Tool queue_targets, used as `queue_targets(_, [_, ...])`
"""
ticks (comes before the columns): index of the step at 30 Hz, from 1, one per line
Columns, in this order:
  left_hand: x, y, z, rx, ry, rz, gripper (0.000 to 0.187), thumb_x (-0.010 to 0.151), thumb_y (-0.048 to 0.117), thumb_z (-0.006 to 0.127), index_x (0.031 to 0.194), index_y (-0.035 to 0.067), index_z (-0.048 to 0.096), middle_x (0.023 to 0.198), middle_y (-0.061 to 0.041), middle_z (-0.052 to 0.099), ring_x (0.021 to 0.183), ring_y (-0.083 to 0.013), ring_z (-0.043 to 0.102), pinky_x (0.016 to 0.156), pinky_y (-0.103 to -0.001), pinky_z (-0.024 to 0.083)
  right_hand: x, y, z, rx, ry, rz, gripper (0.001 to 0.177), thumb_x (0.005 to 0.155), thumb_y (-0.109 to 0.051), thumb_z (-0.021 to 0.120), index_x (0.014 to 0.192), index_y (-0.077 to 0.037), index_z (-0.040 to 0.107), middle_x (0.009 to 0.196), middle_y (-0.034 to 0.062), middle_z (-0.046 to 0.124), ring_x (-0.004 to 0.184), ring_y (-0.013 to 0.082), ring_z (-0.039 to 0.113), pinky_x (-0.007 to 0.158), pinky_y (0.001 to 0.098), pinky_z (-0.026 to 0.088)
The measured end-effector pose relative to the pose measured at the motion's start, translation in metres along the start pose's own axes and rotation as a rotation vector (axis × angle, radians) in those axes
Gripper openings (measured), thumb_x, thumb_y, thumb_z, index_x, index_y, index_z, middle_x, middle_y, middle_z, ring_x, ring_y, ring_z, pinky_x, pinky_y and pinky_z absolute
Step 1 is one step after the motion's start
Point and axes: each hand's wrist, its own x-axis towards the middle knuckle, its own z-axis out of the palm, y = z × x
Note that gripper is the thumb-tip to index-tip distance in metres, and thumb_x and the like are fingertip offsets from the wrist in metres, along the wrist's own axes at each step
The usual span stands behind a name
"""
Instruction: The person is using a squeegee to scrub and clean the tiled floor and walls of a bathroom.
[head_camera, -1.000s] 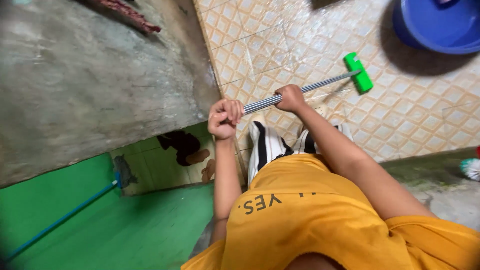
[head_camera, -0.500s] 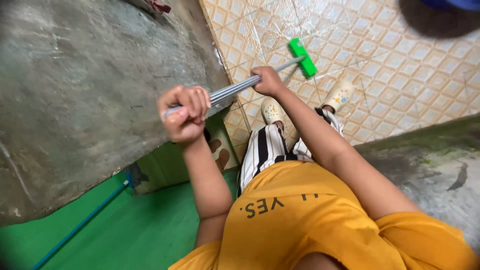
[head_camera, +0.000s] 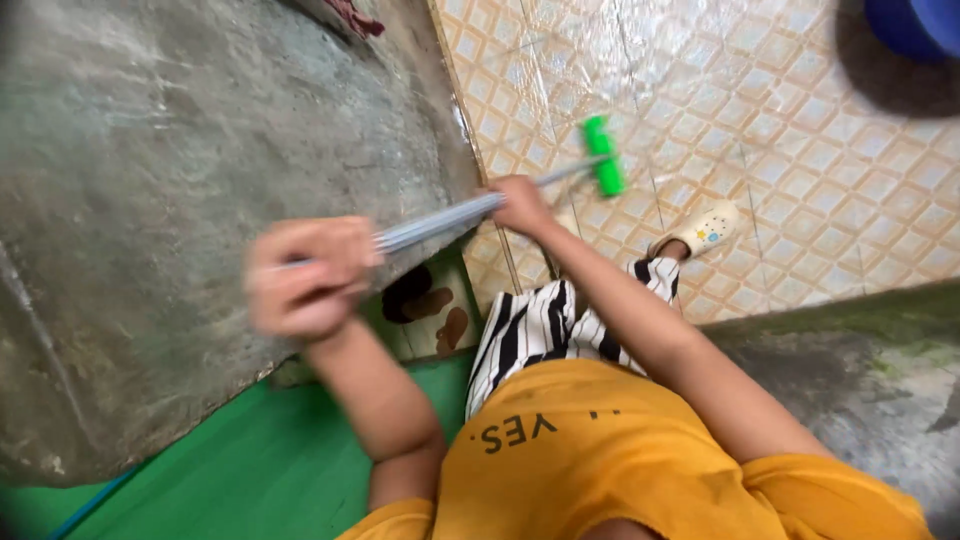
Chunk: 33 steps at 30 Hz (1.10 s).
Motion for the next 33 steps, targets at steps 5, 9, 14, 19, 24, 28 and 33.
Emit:
queue_targets(5, [0.015, 0.043, -0.027, -0.209, 0.315, -0.529, 0.021, 0.072, 0.027, 0.049, 0.061, 0.013, 0.038, 0.043, -0.003, 0.03, 0.035, -0.0168, 0.031, 0.052, -0.033, 0.038, 0.021, -0.063, 0.039, -0.095, -0.105, -0.067, 0.012, 0.065, -0.01, 0.061, 0.068, -0.021, 0.061, 0.058, -0.0047, 0.059, 0.059, 0.0219, 0.063, 0.051, 0.0388, 0.046])
queue_targets(9, [-0.051, -0.013, -0.019, -0.351, 0.343, -0.372, 0.021, 0.064, 0.031, 0.049, 0.056, 0.013, 0.043, 0.035, -0.002, 0.033, 0.027, -0.0159, 0.037, 0.041, -0.032, 0.037, 0.012, 0.023, 0.037, -0.242, -0.071, -0.01, 0.019, 0.069, -0.03, 0.08, 0.084, -0.019, 0.074, 0.076, 0.0085, 0.073, 0.085, 0.0376, 0.074, 0.082, 0.0518, 0.06])
queue_targets(14, [-0.126, -0.094, 0.081, -0.071, 0.336, -0.01, 0.025, 0.08, 0.002, 0.057, 0.055, 0.003, 0.062, 0.051, -0.011, 0.052, 0.044, -0.0231, 0.049, 0.058, -0.037, 0.052, -0.019, 0.175, -0.041, -0.289, -0.008, 0.171, 0.02, 0.081, -0.027, 0.077, 0.098, -0.016, 0.078, 0.094, 0.0097, 0.075, 0.103, 0.0349, 0.071, 0.088, 0.0509, 0.058])
queue_targets(19, [-0.08, -0.083, 0.059, -0.395, 0.123, -0.239, 0.019, 0.071, 0.011, 0.057, 0.053, 0.005, 0.055, 0.046, -0.011, 0.047, 0.04, -0.0272, 0.044, 0.05, -0.041, 0.045, -0.01, 0.153, -0.037, -0.274, 0.151, -0.017, 0.009, 0.084, -0.023, 0.074, 0.083, -0.014, 0.074, 0.075, 0.0099, 0.07, 0.084, 0.0365, 0.071, 0.079, 0.0467, 0.058])
queue_targets(24, [0.008, 0.02, -0.01, -0.255, 0.047, -0.413, 0.025, 0.067, 0.027, 0.05, 0.051, 0.009, 0.042, 0.04, -0.004, 0.034, 0.036, -0.0207, 0.03, 0.043, -0.037, 0.039, 0.02, 0.009, 0.041, 0.142, 0.178, -0.153, 0.018, 0.089, -0.016, 0.077, 0.075, -0.007, 0.069, 0.068, 0.019, 0.066, 0.076, 0.0449, 0.069, 0.072, 0.0492, 0.055])
queue_targets(28, [0.031, 0.042, -0.042, -0.21, 0.011, -0.51, 0.022, 0.067, 0.029, 0.045, 0.055, 0.014, 0.036, 0.04, 0.0, 0.027, 0.034, -0.0173, 0.03, 0.046, -0.033, 0.036, 0.038, -0.064, 0.049, 0.068, 0.02, -0.097, 0.01, 0.079, -0.019, 0.076, 0.079, -0.01, 0.071, 0.071, 0.0156, 0.069, 0.082, 0.0426, 0.071, 0.076, 0.0518, 0.056])
queue_targets(33, [-0.017, -0.004, -0.05, -0.319, 0.12, -0.475, 0.02, 0.066, 0.03, 0.049, 0.059, 0.013, 0.041, 0.037, 0.001, 0.031, 0.033, -0.0154, 0.035, 0.054, -0.036, 0.048, 0.035, -0.025, 0.027, -0.083, -0.043, -0.053, 0.013, 0.079, -0.02, 0.074, 0.085, -0.009, 0.075, 0.074, 0.0176, 0.072, 0.083, 0.044, 0.072, 0.078, 0.0539, 0.058])
